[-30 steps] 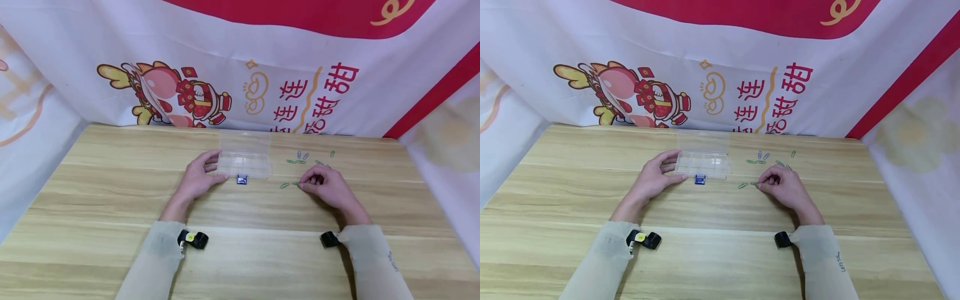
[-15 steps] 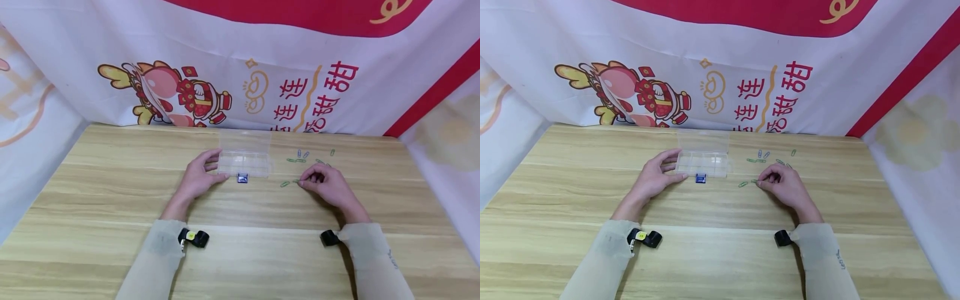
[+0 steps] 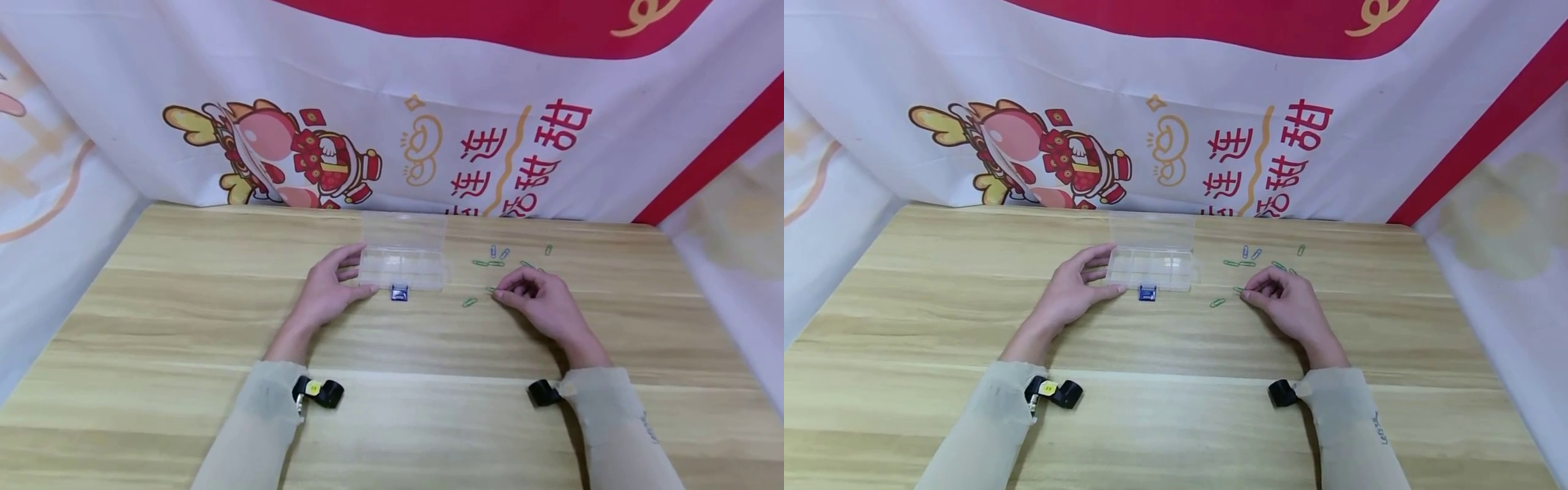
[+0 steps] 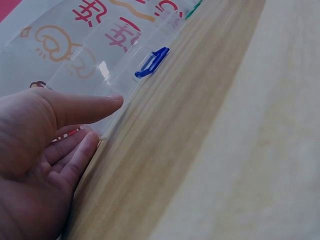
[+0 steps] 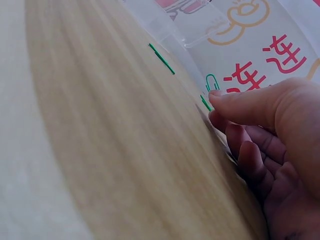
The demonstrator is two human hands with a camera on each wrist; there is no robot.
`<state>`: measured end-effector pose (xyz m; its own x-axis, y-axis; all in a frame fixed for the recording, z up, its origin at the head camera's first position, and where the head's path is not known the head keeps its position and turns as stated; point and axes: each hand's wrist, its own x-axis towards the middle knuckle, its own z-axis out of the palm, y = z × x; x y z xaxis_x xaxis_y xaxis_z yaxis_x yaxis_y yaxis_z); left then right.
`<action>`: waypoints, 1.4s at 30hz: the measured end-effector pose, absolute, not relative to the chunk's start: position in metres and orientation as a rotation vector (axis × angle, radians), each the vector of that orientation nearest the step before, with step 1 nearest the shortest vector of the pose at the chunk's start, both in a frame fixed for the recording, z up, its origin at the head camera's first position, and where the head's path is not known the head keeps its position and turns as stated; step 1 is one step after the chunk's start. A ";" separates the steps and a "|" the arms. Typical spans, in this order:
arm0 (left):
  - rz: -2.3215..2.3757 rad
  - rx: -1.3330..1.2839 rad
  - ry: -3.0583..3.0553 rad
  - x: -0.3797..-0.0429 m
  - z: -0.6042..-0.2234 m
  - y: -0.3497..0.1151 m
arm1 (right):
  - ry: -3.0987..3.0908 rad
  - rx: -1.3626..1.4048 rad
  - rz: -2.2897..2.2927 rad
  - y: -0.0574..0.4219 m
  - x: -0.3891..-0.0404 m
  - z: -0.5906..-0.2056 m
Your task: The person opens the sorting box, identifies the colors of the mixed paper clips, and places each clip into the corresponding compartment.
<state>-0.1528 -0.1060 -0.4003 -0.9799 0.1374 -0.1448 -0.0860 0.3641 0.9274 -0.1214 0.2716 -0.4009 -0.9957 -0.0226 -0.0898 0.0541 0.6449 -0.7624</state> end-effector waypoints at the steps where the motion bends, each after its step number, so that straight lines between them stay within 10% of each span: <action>1: 1.666 0.050 2.428 -0.153 -0.400 -0.106 | 2.763 0.032 -1.290 0.272 -0.121 -0.400; 42: 1.695 0.068 2.434 -0.149 -0.403 -0.107 | 2.558 0.164 -1.606 0.257 -0.126 -0.380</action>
